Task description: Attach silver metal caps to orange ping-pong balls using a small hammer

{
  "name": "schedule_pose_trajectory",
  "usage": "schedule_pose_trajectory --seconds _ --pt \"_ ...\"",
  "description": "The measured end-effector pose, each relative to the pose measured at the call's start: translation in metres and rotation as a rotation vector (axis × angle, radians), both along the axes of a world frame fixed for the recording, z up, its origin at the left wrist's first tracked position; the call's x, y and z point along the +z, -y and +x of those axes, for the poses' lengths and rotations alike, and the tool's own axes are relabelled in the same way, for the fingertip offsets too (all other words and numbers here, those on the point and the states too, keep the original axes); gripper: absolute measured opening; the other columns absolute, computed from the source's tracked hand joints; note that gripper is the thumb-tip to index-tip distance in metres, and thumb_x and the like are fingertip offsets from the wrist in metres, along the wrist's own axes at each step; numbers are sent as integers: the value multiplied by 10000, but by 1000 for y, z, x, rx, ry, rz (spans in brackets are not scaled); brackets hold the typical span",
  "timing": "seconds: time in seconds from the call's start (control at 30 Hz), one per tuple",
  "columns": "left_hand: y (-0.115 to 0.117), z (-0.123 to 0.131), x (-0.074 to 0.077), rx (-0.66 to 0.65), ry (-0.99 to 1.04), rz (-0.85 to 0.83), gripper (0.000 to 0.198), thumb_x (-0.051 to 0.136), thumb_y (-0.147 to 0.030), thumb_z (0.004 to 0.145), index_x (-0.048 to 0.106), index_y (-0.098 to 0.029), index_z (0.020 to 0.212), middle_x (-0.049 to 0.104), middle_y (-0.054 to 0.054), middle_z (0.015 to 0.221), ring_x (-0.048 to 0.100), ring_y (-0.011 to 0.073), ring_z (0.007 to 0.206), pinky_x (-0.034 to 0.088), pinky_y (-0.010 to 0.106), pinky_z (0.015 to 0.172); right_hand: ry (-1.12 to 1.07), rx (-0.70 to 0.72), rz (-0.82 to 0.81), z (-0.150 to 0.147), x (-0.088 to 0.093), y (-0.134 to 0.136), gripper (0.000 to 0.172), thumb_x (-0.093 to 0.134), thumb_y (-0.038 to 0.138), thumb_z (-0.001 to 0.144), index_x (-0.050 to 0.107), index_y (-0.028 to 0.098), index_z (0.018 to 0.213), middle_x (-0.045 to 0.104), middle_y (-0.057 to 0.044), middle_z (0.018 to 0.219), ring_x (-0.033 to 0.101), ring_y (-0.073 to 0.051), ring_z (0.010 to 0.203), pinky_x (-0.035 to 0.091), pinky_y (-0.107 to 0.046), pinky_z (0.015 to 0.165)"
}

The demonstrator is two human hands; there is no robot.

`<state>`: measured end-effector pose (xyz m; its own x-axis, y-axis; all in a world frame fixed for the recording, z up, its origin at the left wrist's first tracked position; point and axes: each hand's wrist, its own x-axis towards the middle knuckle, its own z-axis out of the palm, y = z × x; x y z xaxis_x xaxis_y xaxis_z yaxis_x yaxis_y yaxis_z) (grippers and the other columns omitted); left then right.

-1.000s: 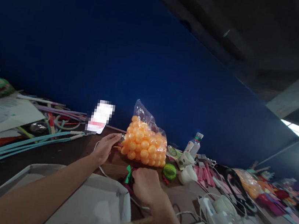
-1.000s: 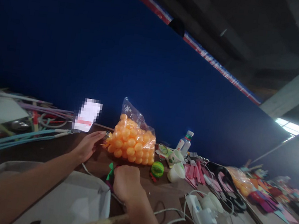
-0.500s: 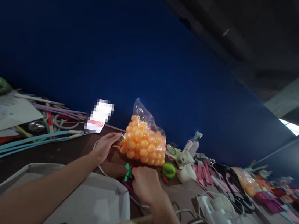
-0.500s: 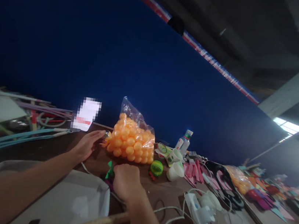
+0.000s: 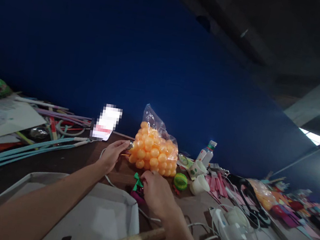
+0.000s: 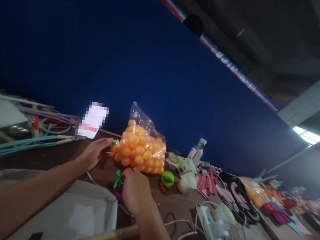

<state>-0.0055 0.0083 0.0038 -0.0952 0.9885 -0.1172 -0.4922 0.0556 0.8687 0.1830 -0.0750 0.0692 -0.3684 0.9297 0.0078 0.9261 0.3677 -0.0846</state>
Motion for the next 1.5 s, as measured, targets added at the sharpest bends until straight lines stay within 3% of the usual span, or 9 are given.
schedule_pose_trajectory --seconds 0.2,0.37,0.57,0.77,1.3,1.5 --pt "0 0 0 3 -4 2 308 652 -344 904 638 -182 1166 682 83 1145 680 220 907 587 423 748 -19 32 10 2 4 2 255 483 109 888 706 208 962 677 -75 973 654 -193 824 352 -285 673" --pt "-1 0 0 2 -13 0 315 652 -344 903 636 -183 1173 680 86 1158 680 226 922 586 432 761 126 41 45 4 5 3 302 469 138 892 726 234 1019 705 -88 1005 686 -219 804 393 -294 663" --pt "1 1 0 0 -11 -3 309 654 -343 902 639 -182 1166 682 84 1148 680 222 911 586 427 753 270 84 -38 0 4 -1 233 543 203 856 773 192 887 763 -112 878 718 -255 843 439 -291 659" --pt "2 1 0 3 2 6 284 657 -333 902 645 -178 1139 688 74 1106 680 205 865 588 399 714 306 95 -97 -1 7 -3 217 587 185 800 792 216 862 782 -102 876 731 -243 841 443 -280 667" --pt "0 0 -1 4 11 -1 275 658 -325 902 645 -176 1133 689 68 1085 678 195 836 588 381 688 222 112 -73 2 3 -3 234 534 171 847 700 167 1012 755 -129 993 711 -268 902 448 -319 721" --pt "1 -1 0 1 44 7 274 658 -323 903 645 -176 1134 690 69 1087 679 196 839 589 383 692 93 50 -17 5 11 -3 225 481 158 915 660 202 1045 728 -76 1049 680 -211 938 429 -289 758"
